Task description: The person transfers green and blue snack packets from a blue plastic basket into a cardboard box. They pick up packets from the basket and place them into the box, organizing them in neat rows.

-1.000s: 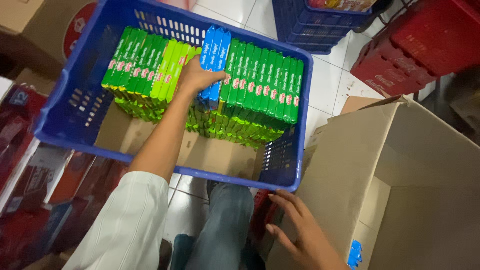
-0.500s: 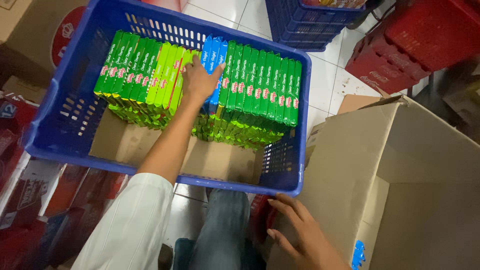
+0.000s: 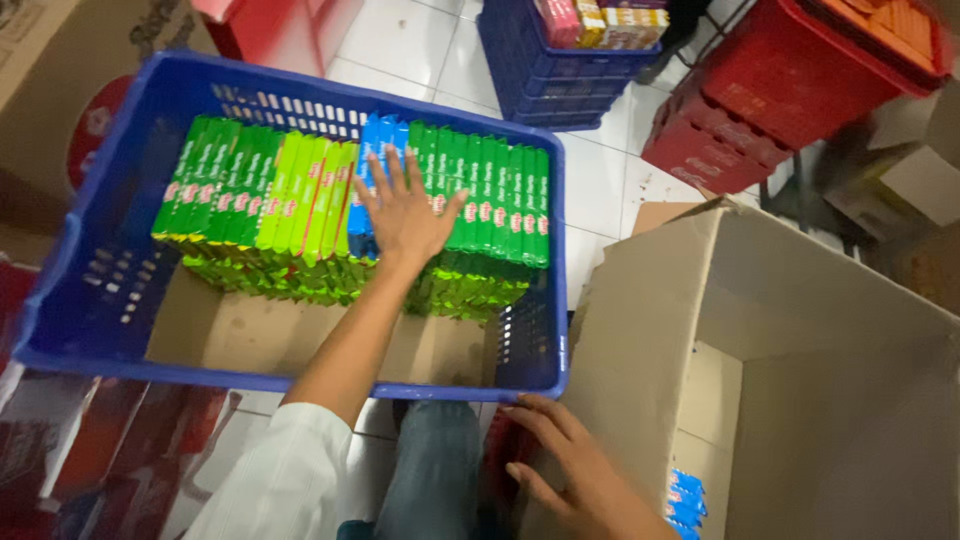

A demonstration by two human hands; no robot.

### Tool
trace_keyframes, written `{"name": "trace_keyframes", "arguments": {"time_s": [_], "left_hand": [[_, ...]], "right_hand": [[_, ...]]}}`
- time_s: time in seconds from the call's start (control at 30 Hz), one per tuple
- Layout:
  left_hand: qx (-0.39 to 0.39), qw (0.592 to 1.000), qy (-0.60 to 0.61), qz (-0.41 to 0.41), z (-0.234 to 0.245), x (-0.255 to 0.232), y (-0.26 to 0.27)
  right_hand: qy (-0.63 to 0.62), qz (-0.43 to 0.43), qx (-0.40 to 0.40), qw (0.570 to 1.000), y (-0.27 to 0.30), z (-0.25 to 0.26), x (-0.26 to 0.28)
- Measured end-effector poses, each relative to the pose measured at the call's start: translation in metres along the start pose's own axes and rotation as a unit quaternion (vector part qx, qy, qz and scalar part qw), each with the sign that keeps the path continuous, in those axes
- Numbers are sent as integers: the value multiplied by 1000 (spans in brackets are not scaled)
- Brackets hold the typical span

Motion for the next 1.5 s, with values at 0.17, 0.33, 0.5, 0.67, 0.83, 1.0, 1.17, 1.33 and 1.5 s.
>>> {"name": "trace_keyframes", "arguments": {"time_s": [0.17, 0.33, 0.5, 0.67, 0.83, 1.0, 1.17, 1.33, 1.5], "left_hand": [[43, 999, 13, -9, -9, 3, -8], [16, 999, 25, -25, -2, 5, -10], [0, 962, 263, -78, 19, -9, 17], [-18, 937, 288, -195, 39, -99, 92], [50, 916, 271, -293, 1, -182, 164], [86, 927, 151, -333, -53, -205, 191], [119, 921, 194, -316, -43, -200, 188], [140, 929, 174, -295, -52, -193, 184], [79, 911, 171, -367, -46, -196, 187]], "right_hand": [[-20, 33, 0, 999, 2, 3, 10], [-61, 131, -81, 986, 28, 41, 40], [24, 83, -278, 957, 105, 99, 6], [73, -89, -356, 927, 163, 135, -80], [51, -335, -187, 922, 216, 97, -229], [-36, -482, 82, 872, 243, 7, -292], [9, -338, 67, 939, 194, 18, -202], [78, -289, 58, 952, 172, 2, -232], [131, -276, 46, 951, 176, -1, -231]]}}
Point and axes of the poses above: each hand's wrist, its own y-axis away from the middle knuckle, its own z-axis out of the back of the hand, x = y × z, the point moved 9 cm from there along -y, towards the middle knuckle, and after that the axes turned 1 degree about -y, right-handed, at the moved point
